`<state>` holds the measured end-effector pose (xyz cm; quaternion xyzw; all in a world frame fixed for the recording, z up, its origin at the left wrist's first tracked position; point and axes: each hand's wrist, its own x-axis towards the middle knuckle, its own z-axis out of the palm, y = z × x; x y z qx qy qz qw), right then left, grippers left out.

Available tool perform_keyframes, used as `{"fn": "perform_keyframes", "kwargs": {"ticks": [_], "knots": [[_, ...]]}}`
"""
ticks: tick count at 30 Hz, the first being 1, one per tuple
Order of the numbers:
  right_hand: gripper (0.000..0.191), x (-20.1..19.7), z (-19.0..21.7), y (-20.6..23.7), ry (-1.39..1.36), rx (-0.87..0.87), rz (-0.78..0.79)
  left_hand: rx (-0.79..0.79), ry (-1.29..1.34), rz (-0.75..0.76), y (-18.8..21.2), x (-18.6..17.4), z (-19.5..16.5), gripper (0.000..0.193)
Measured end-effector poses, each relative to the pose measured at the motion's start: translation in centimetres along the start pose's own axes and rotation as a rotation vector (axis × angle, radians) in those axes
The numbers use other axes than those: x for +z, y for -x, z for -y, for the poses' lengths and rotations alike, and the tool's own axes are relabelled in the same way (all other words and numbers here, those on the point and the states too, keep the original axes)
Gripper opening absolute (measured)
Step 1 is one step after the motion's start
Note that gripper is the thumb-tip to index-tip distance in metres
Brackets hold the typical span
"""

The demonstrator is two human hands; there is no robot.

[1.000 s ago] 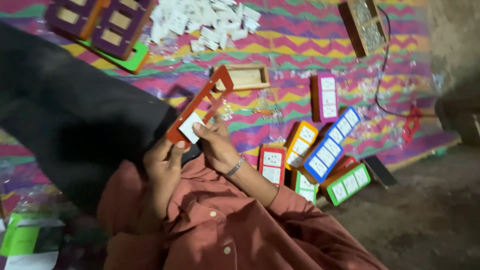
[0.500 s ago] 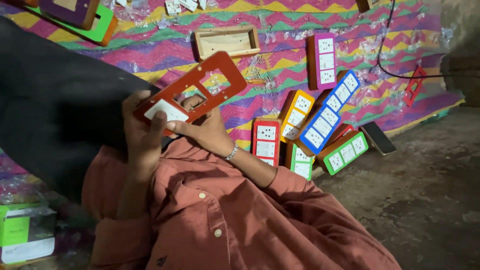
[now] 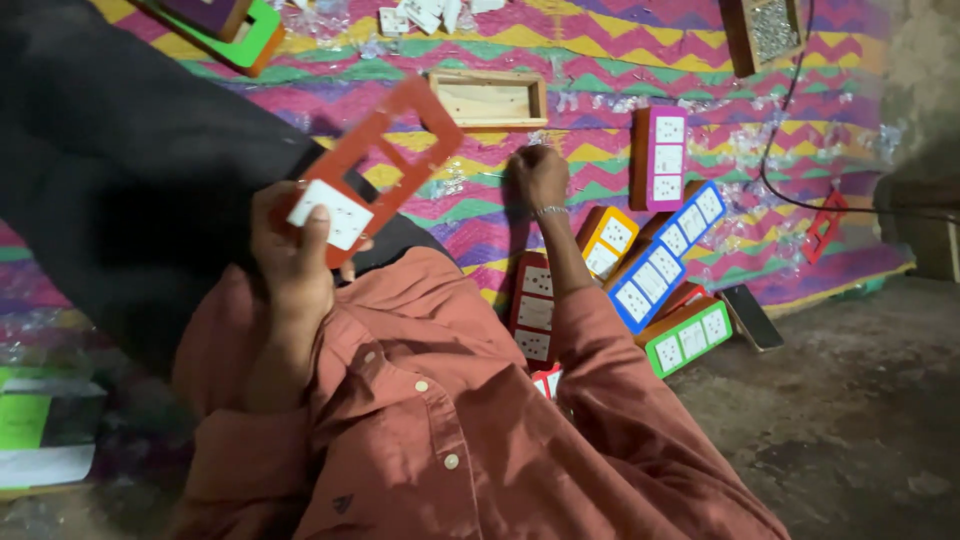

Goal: The person lies on a mat on the floor assembling electrical switch boards. They use a screwdriver to drive screws and fit white switch/socket modules into a red plastic frame, then pick additional switch modules from a pile on the mat and press them into the frame.

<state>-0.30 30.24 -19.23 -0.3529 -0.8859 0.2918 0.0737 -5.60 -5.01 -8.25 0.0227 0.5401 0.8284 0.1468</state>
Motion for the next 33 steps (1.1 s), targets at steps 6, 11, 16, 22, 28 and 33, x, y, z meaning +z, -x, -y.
{"fn": "perform_keyframes", "kwargs": {"ticks": [6, 11, 16, 22, 28, 33], "knots": [[0.021, 1.0, -0.2, -2.3, 0.213, -0.185, 0.052, -0.044, -0.069, 0.107, -0.1, -0.3, 0.2, 0.034], [0.045, 1.3, 1.3, -1.9, 0.305, -0.200, 0.160, -0.012, 0.005, 0.151, -0.8, -0.5, 0.4, 0.046], [0.022, 0.8, 1.6, 0.0, -0.195, -0.221, -0.058, -0.077, -0.022, 0.157, -1.1, -0.5, -0.2, 0.043], [0.011, -3.2, 5.0, 4.8, -0.826, -0.023, 0.006, -0.145, 0.018, 0.074, -1.1, 0.0, -0.6, 0.044], [0.012, -7.3, 14.9, 11.1, -0.774, -0.256, 0.243, -0.103, 0.025, 0.114, -0.8, -0.4, -0.8, 0.041], [0.009, -6.6, 20.2, 11.6, -0.614, -0.494, 0.343, -0.041, 0.017, 0.170, -0.4, -0.8, -0.6, 0.040]]}}
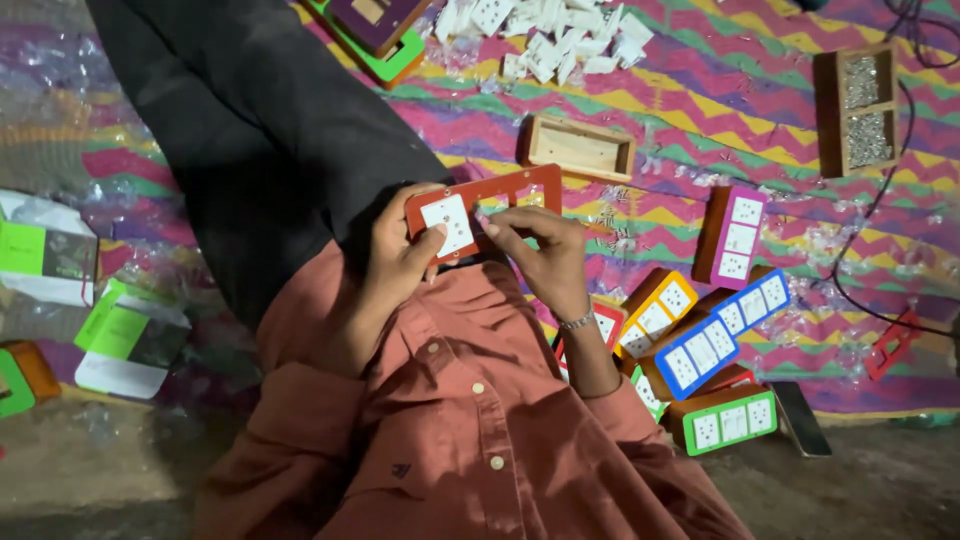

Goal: The person lies on a mat on the floor assembling electrical switch boards. They use a screwdriver to drive screws and fit white switch/socket modules into a red plastic frame, then pick additional switch modules from a pile on the mat and press them into the frame.

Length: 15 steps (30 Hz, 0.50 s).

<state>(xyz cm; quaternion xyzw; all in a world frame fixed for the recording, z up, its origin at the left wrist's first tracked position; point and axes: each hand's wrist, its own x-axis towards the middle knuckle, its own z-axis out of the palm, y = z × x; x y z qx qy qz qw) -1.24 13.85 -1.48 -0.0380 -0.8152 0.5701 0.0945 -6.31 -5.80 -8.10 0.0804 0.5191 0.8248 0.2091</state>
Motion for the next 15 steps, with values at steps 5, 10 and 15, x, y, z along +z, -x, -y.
{"fn": "perform_keyframes", "kwargs": {"ticks": [5, 10, 15], "knots": [[0.010, 1.09, 0.53, -0.89, 0.099, -0.063, 0.126, 0.028, -0.074, -0.008, -0.02, 0.02, 0.57, 0.038], [0.016, 1.30, 0.63, -0.88, 0.228, -0.162, 0.017, 0.127, -0.108, 0.048, -0.17, 0.04, 0.68, 0.036], [0.014, 0.92, 0.04, -1.08, 0.300, -0.280, -0.035, 0.143, -0.208, 0.039, -0.08, 0.01, 0.40, 0.036]]}}
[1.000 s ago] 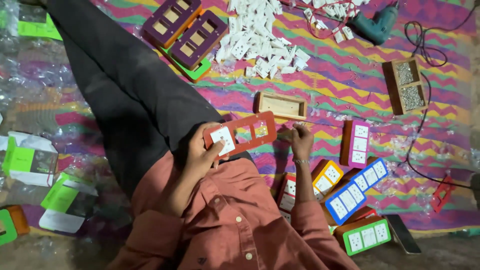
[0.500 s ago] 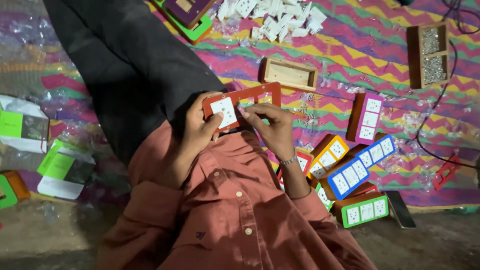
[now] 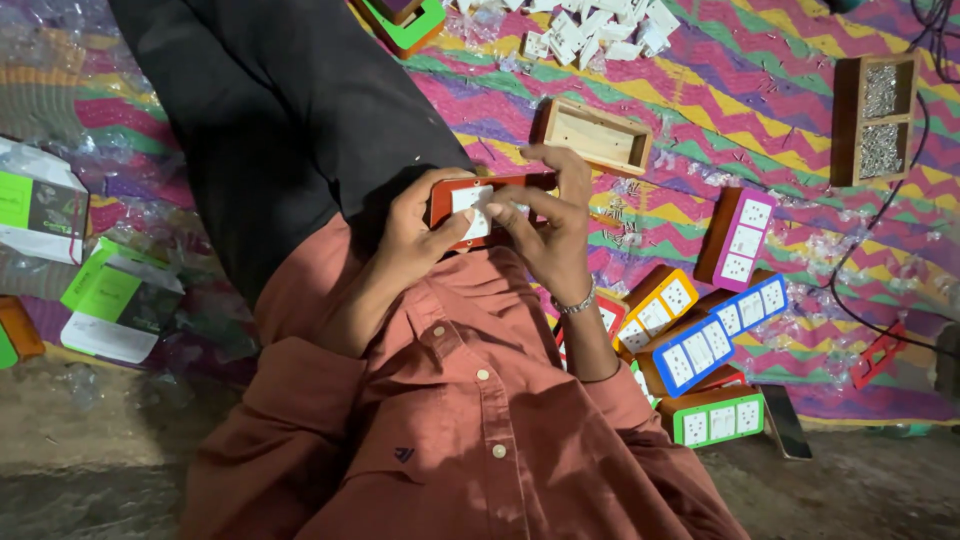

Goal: The person lies on a mat on the floor assembling electrical switch boards. They use a screwdriver to drive screws and fit white switch/socket modules into a red plastic frame, then pick additional switch modules from a pile on the mat and press them into the frame.

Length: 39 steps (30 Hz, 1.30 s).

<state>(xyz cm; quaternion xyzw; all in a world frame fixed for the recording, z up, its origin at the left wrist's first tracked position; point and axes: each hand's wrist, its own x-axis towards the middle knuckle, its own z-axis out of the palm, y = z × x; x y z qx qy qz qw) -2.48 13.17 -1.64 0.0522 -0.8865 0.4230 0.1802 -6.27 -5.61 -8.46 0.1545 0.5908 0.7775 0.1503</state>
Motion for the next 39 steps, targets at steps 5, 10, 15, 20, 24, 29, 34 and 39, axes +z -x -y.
{"fn": "perform_keyframes", "kwargs": {"ticks": [5, 10, 15, 20, 24, 29, 34, 39], "knots": [[0.011, -0.2, -1.6, -0.6, 0.012, 0.111, 0.147, -0.020, 0.021, -0.022, -0.1, 0.1, 0.0, 0.036], [0.013, 0.0, -1.6, -0.2, -0.026, 0.075, 0.104, 0.020, -0.008, -0.008, 0.0, -0.1, 0.1, 0.038], [0.014, 0.5, -1.0, -0.4, -0.006, 0.051, 0.086, -0.001, -0.002, -0.001, 0.0, -0.2, 0.2, 0.038], [0.016, 0.7, -0.9, -0.4, 0.018, 0.049, 0.097, 0.003, 0.008, -0.014, 0.1, -0.1, 0.4, 0.035], [0.018, 0.9, -1.1, -0.4, -0.001, 0.048, 0.075, -0.013, 0.015, -0.012, 0.1, -0.2, 0.3, 0.036], [0.016, 0.8, -1.2, -0.4, -0.053, 0.070, 0.071, -0.005, -0.010, -0.015, 0.0, -0.2, 0.2, 0.036], [0.017, 0.9, -1.1, -0.4, -0.041, 0.079, 0.089, -0.007, -0.001, -0.008, 0.1, -0.3, 0.4, 0.039], [0.018, 1.3, -1.0, -0.3, 0.009, 0.058, 0.075, -0.003, -0.009, -0.003, 0.2, -0.4, 0.6, 0.040]]}}
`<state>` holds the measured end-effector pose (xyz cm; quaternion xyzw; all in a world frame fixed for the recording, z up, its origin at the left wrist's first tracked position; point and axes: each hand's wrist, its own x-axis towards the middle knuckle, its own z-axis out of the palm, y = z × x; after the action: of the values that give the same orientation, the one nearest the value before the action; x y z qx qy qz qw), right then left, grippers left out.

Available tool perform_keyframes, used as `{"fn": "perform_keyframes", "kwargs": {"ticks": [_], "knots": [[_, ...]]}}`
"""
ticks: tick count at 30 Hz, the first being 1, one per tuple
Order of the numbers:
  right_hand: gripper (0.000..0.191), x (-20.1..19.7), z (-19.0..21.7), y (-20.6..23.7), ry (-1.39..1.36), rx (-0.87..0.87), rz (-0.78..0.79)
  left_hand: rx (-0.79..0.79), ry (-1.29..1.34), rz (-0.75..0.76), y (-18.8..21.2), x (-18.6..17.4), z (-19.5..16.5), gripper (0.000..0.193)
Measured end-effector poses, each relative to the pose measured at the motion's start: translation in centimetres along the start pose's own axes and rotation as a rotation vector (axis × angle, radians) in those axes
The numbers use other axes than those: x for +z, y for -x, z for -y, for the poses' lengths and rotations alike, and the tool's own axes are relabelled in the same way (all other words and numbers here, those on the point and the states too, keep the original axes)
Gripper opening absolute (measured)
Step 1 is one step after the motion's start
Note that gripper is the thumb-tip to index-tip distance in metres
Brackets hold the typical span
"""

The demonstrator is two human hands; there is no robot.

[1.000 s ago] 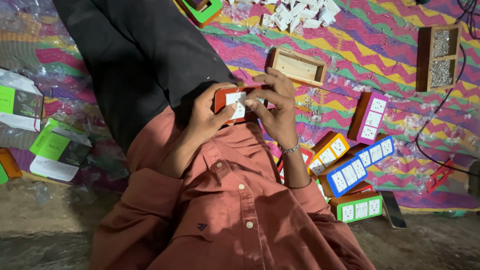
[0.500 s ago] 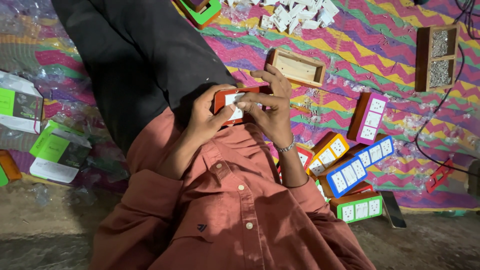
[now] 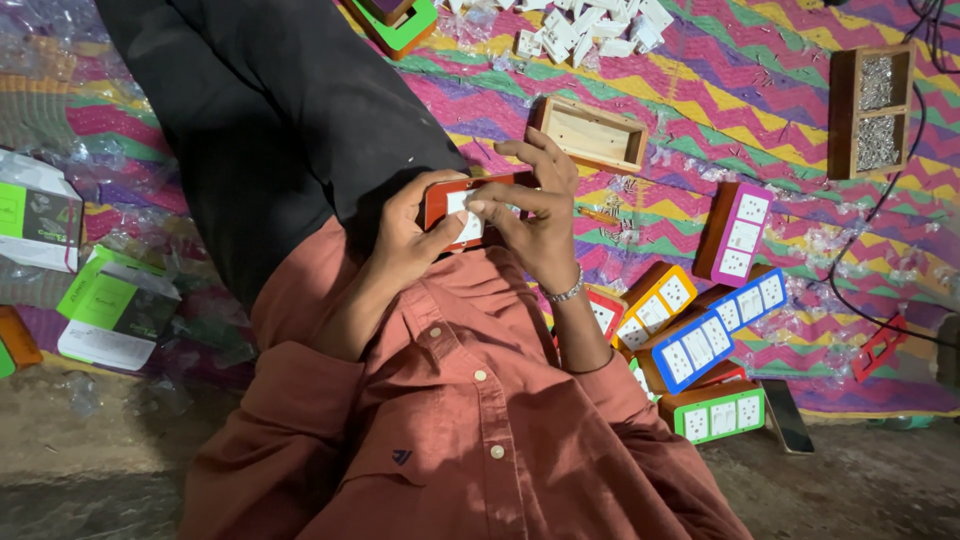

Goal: The person lies on a mat on the floor assembling electrical switch boards. They use a screwdriver to drive screws and fit white switch/socket modules into a red plastic frame, then pick additional switch modules from a pile on the mat and press them into the frame.

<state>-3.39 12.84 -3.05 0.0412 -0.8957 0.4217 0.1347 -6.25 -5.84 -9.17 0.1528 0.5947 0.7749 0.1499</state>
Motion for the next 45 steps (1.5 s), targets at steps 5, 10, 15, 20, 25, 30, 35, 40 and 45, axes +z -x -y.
{"fn": "perform_keyframes", "kwargs": {"ticks": [5, 10, 15, 20, 25, 30, 35, 40, 45], "knots": [[0.018, 0.0, 0.1, 0.0, 0.026, -0.040, 0.009, 0.047, -0.034, 0.014, 0.0, -0.1, 0.0, 0.041], [0.020, -0.1, 0.3, -0.7, 0.008, -0.116, -0.004, 0.026, -0.129, 0.021, 0.1, 0.0, -0.3, 0.039], [0.046, -1.6, 0.8, -1.6, -0.102, 0.036, 0.089, 0.126, -0.179, 0.064, -0.2, 0.3, -1.3, 0.035], [0.035, -3.5, 1.4, -0.9, -0.155, 0.217, 0.234, 0.299, -0.392, 0.119, 0.0, 0.4, -3.6, 0.029], [0.033, -3.1, 2.2, 0.0, 0.000, 0.264, 0.128, 0.145, -0.524, -0.001, 1.1, 2.1, -6.4, 0.031], [0.026, -3.6, 4.1, -0.2, -0.059, 0.302, 0.189, 0.244, -0.613, -0.026, 2.4, 3.0, -7.1, 0.029], [0.055, -6.9, 5.2, 0.9, -0.191, -0.012, 0.450, -0.035, -0.239, -0.073, 2.3, 1.4, -4.3, 0.030], [0.028, -10.8, -2.6, 3.0, -0.681, 0.224, 0.239, -0.273, 0.253, -0.229, 2.5, -0.9, -2.3, 0.031], [0.015, -4.7, -13.9, 3.4, 0.048, 0.469, 0.033, -0.249, 0.979, 0.032, 1.8, -2.2, -2.0, 0.022]]}}
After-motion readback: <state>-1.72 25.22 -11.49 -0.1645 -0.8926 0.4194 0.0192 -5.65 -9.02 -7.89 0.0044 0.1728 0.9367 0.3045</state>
